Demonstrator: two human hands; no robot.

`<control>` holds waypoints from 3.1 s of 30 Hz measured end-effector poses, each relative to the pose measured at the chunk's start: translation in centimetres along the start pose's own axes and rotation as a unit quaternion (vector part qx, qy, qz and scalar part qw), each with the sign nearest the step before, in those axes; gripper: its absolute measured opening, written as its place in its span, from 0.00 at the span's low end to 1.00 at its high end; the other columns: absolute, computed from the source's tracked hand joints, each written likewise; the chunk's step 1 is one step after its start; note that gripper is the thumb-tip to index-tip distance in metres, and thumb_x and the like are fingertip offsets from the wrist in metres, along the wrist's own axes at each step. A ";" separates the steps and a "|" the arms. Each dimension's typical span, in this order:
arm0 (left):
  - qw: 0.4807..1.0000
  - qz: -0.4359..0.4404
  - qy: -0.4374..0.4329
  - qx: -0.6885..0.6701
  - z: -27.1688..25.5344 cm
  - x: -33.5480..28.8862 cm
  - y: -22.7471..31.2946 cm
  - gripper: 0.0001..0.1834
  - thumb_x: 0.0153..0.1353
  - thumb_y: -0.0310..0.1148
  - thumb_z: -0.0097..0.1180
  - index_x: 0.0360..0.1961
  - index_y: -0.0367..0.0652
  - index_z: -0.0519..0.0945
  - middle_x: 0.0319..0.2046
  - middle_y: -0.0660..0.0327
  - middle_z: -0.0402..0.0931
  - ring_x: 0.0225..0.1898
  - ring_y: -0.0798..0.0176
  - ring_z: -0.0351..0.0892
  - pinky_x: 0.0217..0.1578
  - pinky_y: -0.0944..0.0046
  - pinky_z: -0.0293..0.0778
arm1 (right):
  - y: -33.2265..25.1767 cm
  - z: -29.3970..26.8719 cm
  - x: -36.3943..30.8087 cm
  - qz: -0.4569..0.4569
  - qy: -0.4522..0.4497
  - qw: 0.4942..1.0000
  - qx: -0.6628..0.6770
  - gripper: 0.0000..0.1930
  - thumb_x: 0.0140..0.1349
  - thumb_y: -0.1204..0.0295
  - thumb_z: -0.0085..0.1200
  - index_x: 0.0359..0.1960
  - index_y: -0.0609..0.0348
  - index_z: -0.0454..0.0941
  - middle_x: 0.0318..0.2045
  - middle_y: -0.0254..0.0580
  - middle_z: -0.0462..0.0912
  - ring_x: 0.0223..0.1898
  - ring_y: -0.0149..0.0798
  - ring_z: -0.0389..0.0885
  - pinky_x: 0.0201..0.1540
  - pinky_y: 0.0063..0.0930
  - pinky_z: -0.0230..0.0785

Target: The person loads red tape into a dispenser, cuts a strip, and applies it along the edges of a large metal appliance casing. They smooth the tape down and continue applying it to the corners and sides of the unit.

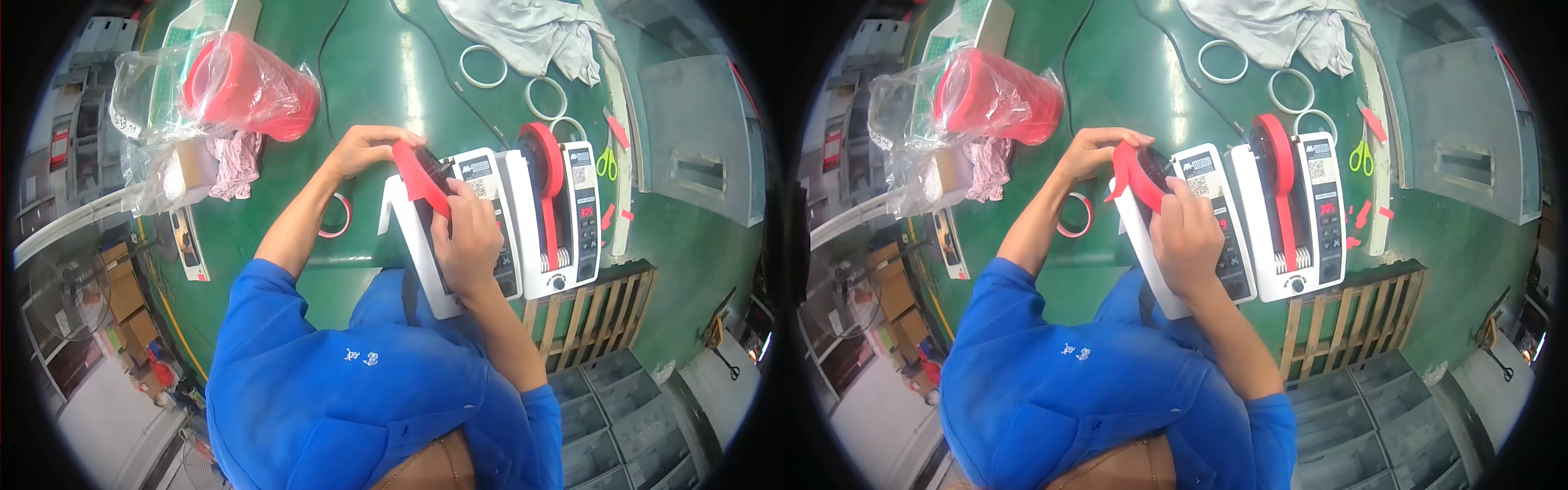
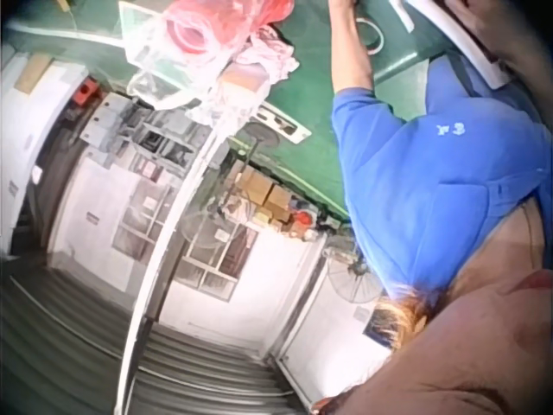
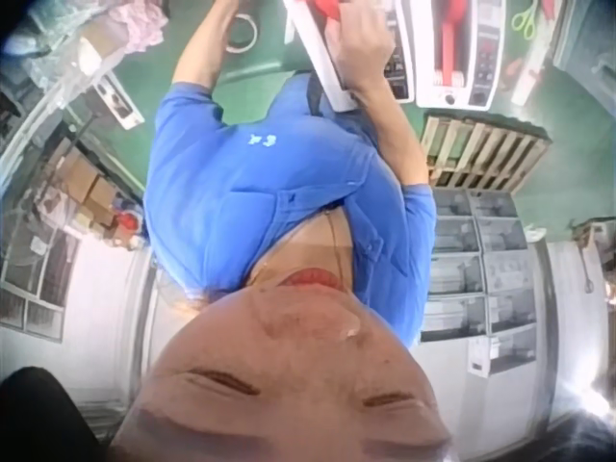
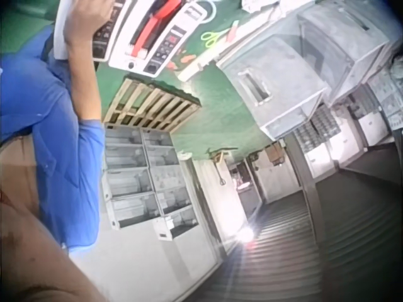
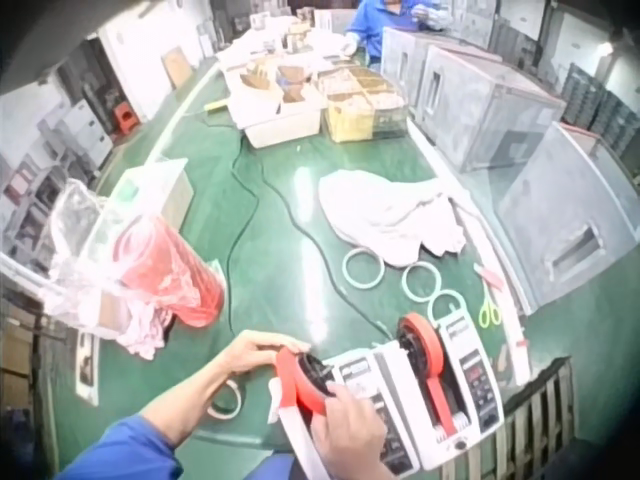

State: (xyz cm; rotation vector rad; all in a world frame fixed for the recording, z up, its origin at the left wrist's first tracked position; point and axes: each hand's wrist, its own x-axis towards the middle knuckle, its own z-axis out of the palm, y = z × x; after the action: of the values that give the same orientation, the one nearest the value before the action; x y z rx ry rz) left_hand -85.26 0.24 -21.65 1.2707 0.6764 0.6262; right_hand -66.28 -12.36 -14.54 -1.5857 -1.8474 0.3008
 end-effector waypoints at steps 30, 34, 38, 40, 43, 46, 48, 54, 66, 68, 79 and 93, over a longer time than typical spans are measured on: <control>0.995 0.003 -0.095 0.021 -1.1 5.5 2.6 0.12 0.50 0.31 0.58 0.34 0.35 0.79 0.36 0.56 0.78 0.43 0.60 0.75 0.48 0.61 0.69 | -1.2 0.5 1.3 0.150 0.051 0.977 0.146 0.10 0.50 0.80 0.56 0.30 0.67 0.67 0.38 0.54 0.74 0.32 0.48 0.75 0.32 0.33 0.66; 0.995 -0.010 -0.096 0.033 -1.2 5.6 3.0 0.14 0.48 0.33 0.61 0.35 0.36 0.80 0.36 0.56 0.79 0.43 0.59 0.75 0.48 0.61 0.69 | -0.8 0.5 1.1 0.121 0.028 0.986 0.115 0.09 0.49 0.82 0.55 0.30 0.68 0.66 0.39 0.54 0.73 0.36 0.50 0.75 0.34 0.36 0.67; 0.979 0.036 -0.179 0.088 -1.9 6.7 4.3 0.15 0.46 0.33 0.63 0.35 0.36 0.80 0.36 0.56 0.79 0.43 0.60 0.75 0.48 0.62 0.69 | -0.6 0.8 0.2 0.121 0.014 0.989 0.080 0.09 0.49 0.82 0.54 0.30 0.68 0.65 0.40 0.55 0.72 0.38 0.52 0.74 0.35 0.38 0.67; 0.979 0.014 -0.189 0.072 -2.1 7.0 4.1 0.16 0.45 0.32 0.64 0.35 0.36 0.80 0.36 0.57 0.79 0.43 0.60 0.76 0.48 0.62 0.68 | -0.8 0.9 0.4 0.150 0.010 0.983 0.103 0.10 0.49 0.81 0.54 0.30 0.67 0.65 0.40 0.55 0.71 0.39 0.52 0.73 0.36 0.38 0.67; 0.984 -0.018 -0.162 0.074 -1.9 7.4 4.5 0.16 0.45 0.32 0.64 0.36 0.36 0.80 0.37 0.57 0.79 0.43 0.61 0.76 0.48 0.62 0.68 | -1.2 1.8 0.5 0.150 0.030 0.982 0.113 0.10 0.50 0.79 0.54 0.30 0.66 0.65 0.39 0.54 0.71 0.38 0.53 0.73 0.37 0.38 0.67; 0.980 -0.003 -0.171 0.098 -1.6 8.0 4.3 0.16 0.45 0.31 0.63 0.36 0.37 0.80 0.37 0.57 0.79 0.42 0.61 0.76 0.48 0.63 0.68 | -1.6 1.7 0.8 0.158 0.030 0.980 0.115 0.10 0.50 0.79 0.55 0.30 0.66 0.66 0.39 0.54 0.71 0.39 0.52 0.73 0.37 0.38 0.67; 0.984 -0.008 -0.155 0.090 -1.6 6.9 4.3 0.15 0.46 0.30 0.62 0.37 0.37 0.80 0.37 0.58 0.79 0.42 0.62 0.76 0.48 0.63 0.69 | -1.6 0.9 0.4 0.158 0.018 0.981 0.113 0.10 0.50 0.79 0.55 0.31 0.66 0.66 0.40 0.54 0.72 0.37 0.51 0.75 0.34 0.38 0.69; 0.987 -0.021 -0.129 0.090 -0.6 6.2 4.6 0.13 0.46 0.27 0.61 0.37 0.38 0.80 0.36 0.59 0.79 0.41 0.63 0.76 0.45 0.64 0.70 | -1.1 0.4 0.0 0.143 -0.011 0.988 0.064 0.08 0.50 0.78 0.55 0.30 0.64 0.68 0.37 0.50 0.73 0.31 0.47 0.77 0.28 0.33 0.70; 0.992 -0.001 -0.093 0.084 -1.4 5.8 3.8 0.11 0.49 0.26 0.58 0.37 0.37 0.80 0.36 0.59 0.79 0.39 0.64 0.77 0.43 0.66 0.72 | -1.5 1.2 1.0 0.170 0.061 0.980 0.079 0.08 0.50 0.80 0.55 0.29 0.64 0.68 0.35 0.48 0.74 0.31 0.45 0.75 0.27 0.32 0.68; 0.993 0.012 -0.091 0.080 -1.5 5.6 3.5 0.11 0.49 0.26 0.58 0.36 0.36 0.80 0.36 0.59 0.79 0.40 0.64 0.77 0.44 0.66 0.72 | -1.1 1.2 1.1 0.163 0.046 0.982 0.086 0.08 0.50 0.80 0.54 0.28 0.64 0.67 0.35 0.49 0.74 0.31 0.45 0.75 0.27 0.32 0.68; 0.988 0.040 -0.094 0.113 -0.8 5.3 4.8 0.13 0.45 0.26 0.62 0.35 0.36 0.80 0.36 0.57 0.79 0.42 0.61 0.76 0.48 0.63 0.70 | -0.6 1.5 -0.1 0.128 0.043 0.988 0.073 0.10 0.46 0.80 0.55 0.27 0.64 0.66 0.37 0.52 0.74 0.30 0.48 0.76 0.27 0.33 0.69; 0.983 0.035 -0.127 0.126 -0.4 5.0 4.5 0.14 0.45 0.27 0.63 0.36 0.37 0.81 0.37 0.58 0.79 0.43 0.62 0.76 0.47 0.64 0.70 | -0.3 0.7 -0.1 0.090 -0.026 0.995 0.029 0.09 0.46 0.79 0.54 0.26 0.65 0.65 0.34 0.53 0.73 0.27 0.49 0.76 0.26 0.33 0.70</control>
State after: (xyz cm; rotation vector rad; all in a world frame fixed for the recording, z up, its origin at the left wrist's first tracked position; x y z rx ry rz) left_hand -82.53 5.01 -17.88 1.5845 0.5098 0.4336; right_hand -66.93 -12.34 -14.96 -1.7207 -1.7216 0.4766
